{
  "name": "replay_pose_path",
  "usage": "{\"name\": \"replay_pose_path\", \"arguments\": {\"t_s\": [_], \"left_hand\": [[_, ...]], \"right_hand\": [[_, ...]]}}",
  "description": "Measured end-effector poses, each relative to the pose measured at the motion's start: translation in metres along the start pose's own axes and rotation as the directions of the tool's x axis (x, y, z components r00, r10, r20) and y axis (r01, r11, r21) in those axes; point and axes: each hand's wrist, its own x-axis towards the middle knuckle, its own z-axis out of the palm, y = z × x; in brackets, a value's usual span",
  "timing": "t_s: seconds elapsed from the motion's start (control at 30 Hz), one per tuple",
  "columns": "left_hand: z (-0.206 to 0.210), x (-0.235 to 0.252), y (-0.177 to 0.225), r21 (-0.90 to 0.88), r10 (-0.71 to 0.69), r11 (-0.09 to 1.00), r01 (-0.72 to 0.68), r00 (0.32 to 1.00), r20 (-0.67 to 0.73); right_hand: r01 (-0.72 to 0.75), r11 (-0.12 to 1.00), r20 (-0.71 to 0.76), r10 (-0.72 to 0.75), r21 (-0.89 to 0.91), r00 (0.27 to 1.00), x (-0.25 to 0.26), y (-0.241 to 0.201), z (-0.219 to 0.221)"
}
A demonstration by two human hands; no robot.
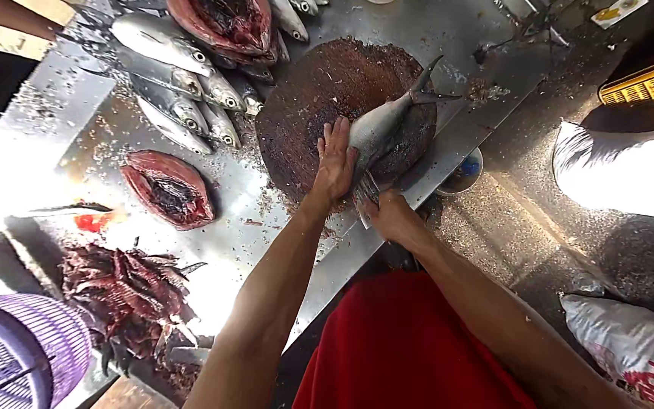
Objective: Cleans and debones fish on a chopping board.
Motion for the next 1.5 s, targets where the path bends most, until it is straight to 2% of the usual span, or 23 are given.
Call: {"name": "replay_pose_path", "arguments": {"t_s": [0.13,0.23,0.3,0.37,0.43,0.5,0.6,0.8,0.9,0.97,1.03,1.13,1.17,1.23,1.3,1.37,1.43,1.5], "left_hand": [[-0.006,-0.001,0.016,0.073,-0.003,0.997,0.002,1.0,0.014],[-0.008,-0.007,0.031,0.227,-0.053,0.971,0.074,0.994,-0.094],[-0.005,-0.011,0.05,0.255,-0.145,0.952,0.171,0.982,-0.119],[0.002,-0.009,0.069,0.297,-0.263,0.914,0.274,0.962,-0.079],[0.006,-0.01,0.072,0.355,-0.334,0.87,0.343,0.938,-0.089],[0.005,-0.006,0.07,0.334,-0.312,0.883,0.33,0.944,-0.108],[-0.001,-0.006,0.073,0.269,-0.262,0.926,0.266,0.964,-0.051],[-0.025,-0.038,0.058,0.166,-0.368,0.92,0.355,0.928,0.053],[-0.034,-0.04,0.053,0.12,-0.394,0.909,0.399,0.917,-0.061],[-0.034,-0.033,0.053,0.173,-0.368,0.902,0.395,0.914,-0.168],[-0.033,-0.025,0.058,0.191,-0.4,0.876,0.442,0.889,-0.223],[-0.035,-0.018,0.054,0.148,-0.458,0.848,0.51,0.843,-0.28],[-0.034,-0.019,0.052,0.13,-0.464,0.848,0.513,0.839,-0.284],[-0.032,-0.022,0.043,0.111,-0.439,0.866,0.487,0.848,-0.296],[-0.029,-0.025,0.035,0.1,-0.423,0.878,0.468,0.857,-0.296],[-0.028,-0.023,0.031,0.102,-0.429,0.874,0.475,0.852,-0.3],[-0.03,-0.02,0.031,0.101,-0.459,0.857,0.505,0.839,-0.291],[-0.032,-0.018,0.033,0.098,-0.479,0.848,0.52,0.832,-0.279]], "right_hand": [[0.048,0.998,0.069,-0.045,-0.047,0.997,-0.012,0.007,-0.013],[0.019,0.999,0.126,-0.015,-0.028,0.992,-0.037,0.031,-0.043],[-0.007,0.998,0.115,0.0,0.06,0.993,-0.056,0.061,-0.064],[-0.006,0.98,0.055,-0.005,0.199,0.998,-0.068,0.095,-0.082],[0.019,0.931,-0.009,-0.017,0.364,1.0,-0.072,0.119,-0.093],[0.06,0.852,-0.074,-0.025,0.521,0.997,-0.075,0.136,-0.109],[0.099,0.73,-0.118,-0.026,0.676,0.993,-0.074,0.156,-0.134],[0.094,0.747,-0.036,-0.093,0.658,0.995,-0.07,0.174,-0.17],[0.111,0.719,0.023,-0.174,0.686,0.984,-0.057,0.172,-0.188],[0.112,0.709,0.081,-0.232,0.696,0.969,-0.048,0.162,-0.197],[0.114,0.719,0.141,-0.285,0.686,0.948,-0.042,0.149,-0.204],[0.193,0.815,0.145,-0.32,0.547,0.936,-0.031,0.124,-0.213],[0.253,0.864,0.121,-0.334,0.435,0.935,-0.027,0.116,-0.215],[0.403,0.912,0.076,-0.408,0.08,0.91,-0.02,0.097,-0.222],[0.5,0.811,0.061,-0.507,-0.305,0.86,-0.015,0.08,-0.226],[0.528,0.64,0.093,-0.584,-0.559,0.806,-0.013,0.06,-0.228],[0.483,0.491,0.114,-0.607,-0.725,0.787,-0.009,0.045,-0.223],[0.43,0.383,0.144,-0.588,-0.818,0.796,-0.005,0.028,-0.214]]}}
